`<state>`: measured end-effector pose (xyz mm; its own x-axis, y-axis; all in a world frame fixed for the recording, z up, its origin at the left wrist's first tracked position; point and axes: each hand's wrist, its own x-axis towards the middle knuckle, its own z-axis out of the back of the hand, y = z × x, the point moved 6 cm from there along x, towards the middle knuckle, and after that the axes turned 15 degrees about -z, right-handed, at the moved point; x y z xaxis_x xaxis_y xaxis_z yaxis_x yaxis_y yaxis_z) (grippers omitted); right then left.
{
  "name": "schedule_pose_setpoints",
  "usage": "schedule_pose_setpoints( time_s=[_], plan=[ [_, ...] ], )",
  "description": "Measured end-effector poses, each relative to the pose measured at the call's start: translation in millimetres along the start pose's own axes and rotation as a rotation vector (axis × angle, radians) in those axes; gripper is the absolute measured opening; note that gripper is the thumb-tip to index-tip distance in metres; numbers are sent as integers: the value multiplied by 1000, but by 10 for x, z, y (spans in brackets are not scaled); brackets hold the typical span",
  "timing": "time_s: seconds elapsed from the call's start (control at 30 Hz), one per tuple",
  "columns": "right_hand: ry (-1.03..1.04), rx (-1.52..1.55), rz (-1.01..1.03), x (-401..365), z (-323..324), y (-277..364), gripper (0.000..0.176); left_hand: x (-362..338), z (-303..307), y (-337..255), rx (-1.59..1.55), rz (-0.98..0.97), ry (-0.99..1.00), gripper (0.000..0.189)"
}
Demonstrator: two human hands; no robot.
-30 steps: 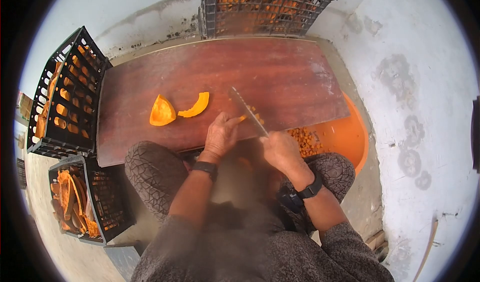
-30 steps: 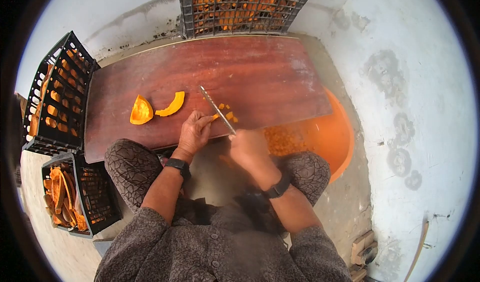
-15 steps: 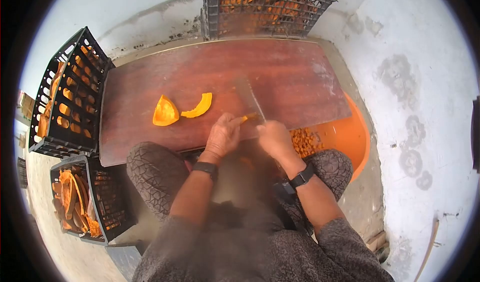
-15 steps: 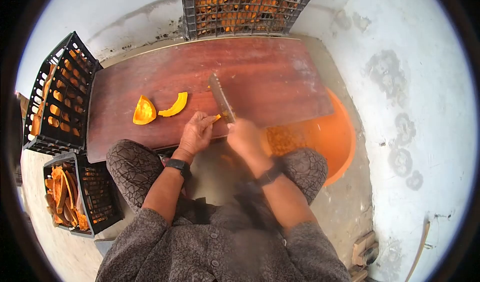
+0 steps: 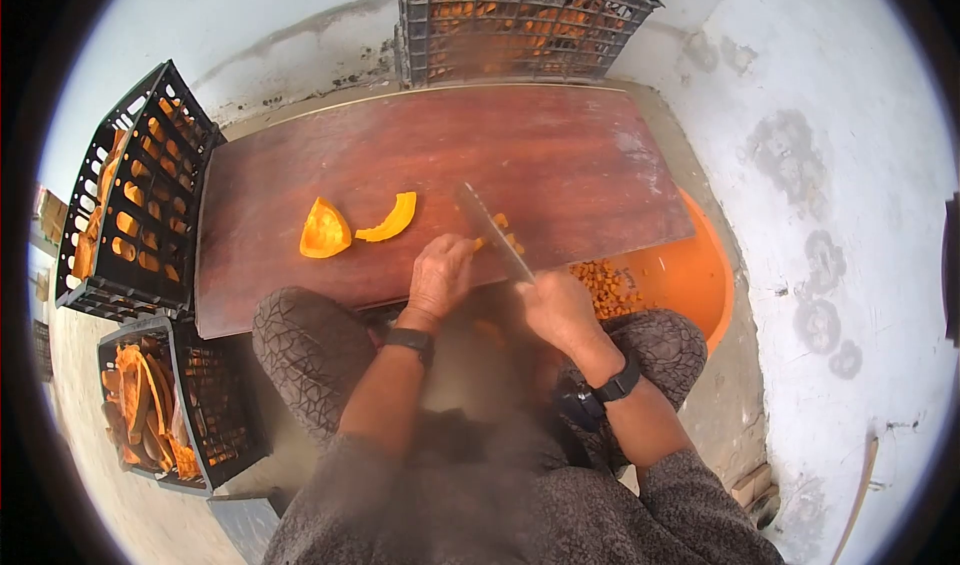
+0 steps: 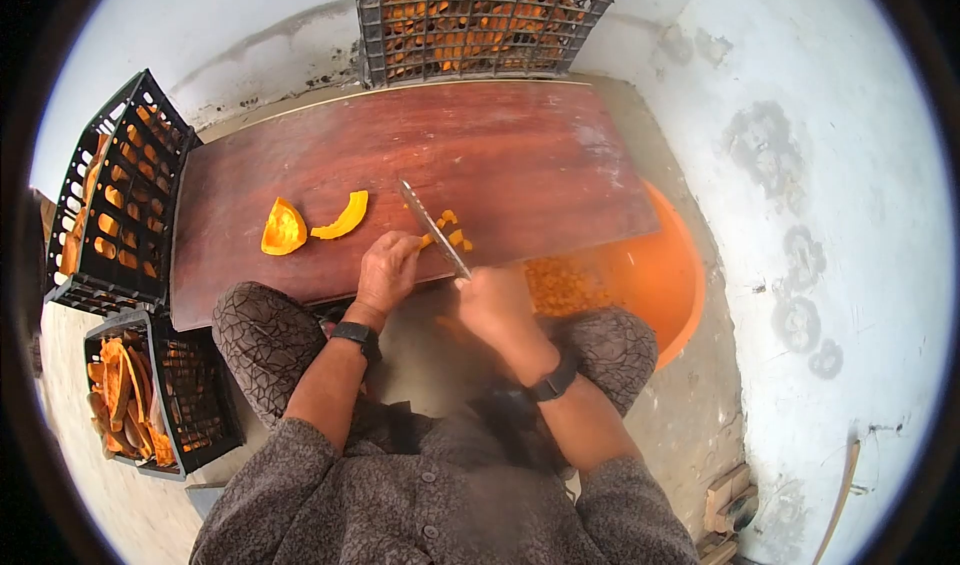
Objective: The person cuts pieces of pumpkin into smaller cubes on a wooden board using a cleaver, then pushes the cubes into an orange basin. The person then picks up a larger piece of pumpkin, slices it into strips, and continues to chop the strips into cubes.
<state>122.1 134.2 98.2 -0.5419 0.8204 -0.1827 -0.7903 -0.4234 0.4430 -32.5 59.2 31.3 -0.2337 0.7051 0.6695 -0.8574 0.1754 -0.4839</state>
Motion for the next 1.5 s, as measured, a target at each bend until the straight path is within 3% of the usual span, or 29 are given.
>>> schedule_pose_setpoints(
  time_s=[0.07, 0.43, 0.6, 0.7, 0.77, 0.87, 1.03, 1.33, 1.5],
  plan=[
    [44, -22, -23, -15, 9, 22, 28, -15, -2, -9, 85, -83, -8, 14],
    [76, -123, -78, -67, -39, 53, 21, 3, -19, -24, 158, -58, 33, 15],
    [12, -132, 73, 68, -222, 114, 12, -15, -58, 21, 89, -113, 7, 26],
    [23, -132, -3, 155, -216, 177, 14, -13, -36, 4, 43, -88, -7, 26],
    [20, -120, -18, 195, -232, 209, 16, -12, -10, -14, 53, -75, 9, 16],
    [28, -105, -28, 269, -276, 144, 19, -49, -35, 29, 73, -12, 65, 17],
    [10, -23, -64, 305, -197, 99, 19, -40, -39, 30, 15, -52, -8, 17],
    [80, -209, -6, 229, -167, 339, 17, -102, -70, 107, 27, 5, 31, 18],
    [17, -41, -66, 448, -276, 305, 17, -80, -46, 82, 33, -8, 67, 19]
  ],
)
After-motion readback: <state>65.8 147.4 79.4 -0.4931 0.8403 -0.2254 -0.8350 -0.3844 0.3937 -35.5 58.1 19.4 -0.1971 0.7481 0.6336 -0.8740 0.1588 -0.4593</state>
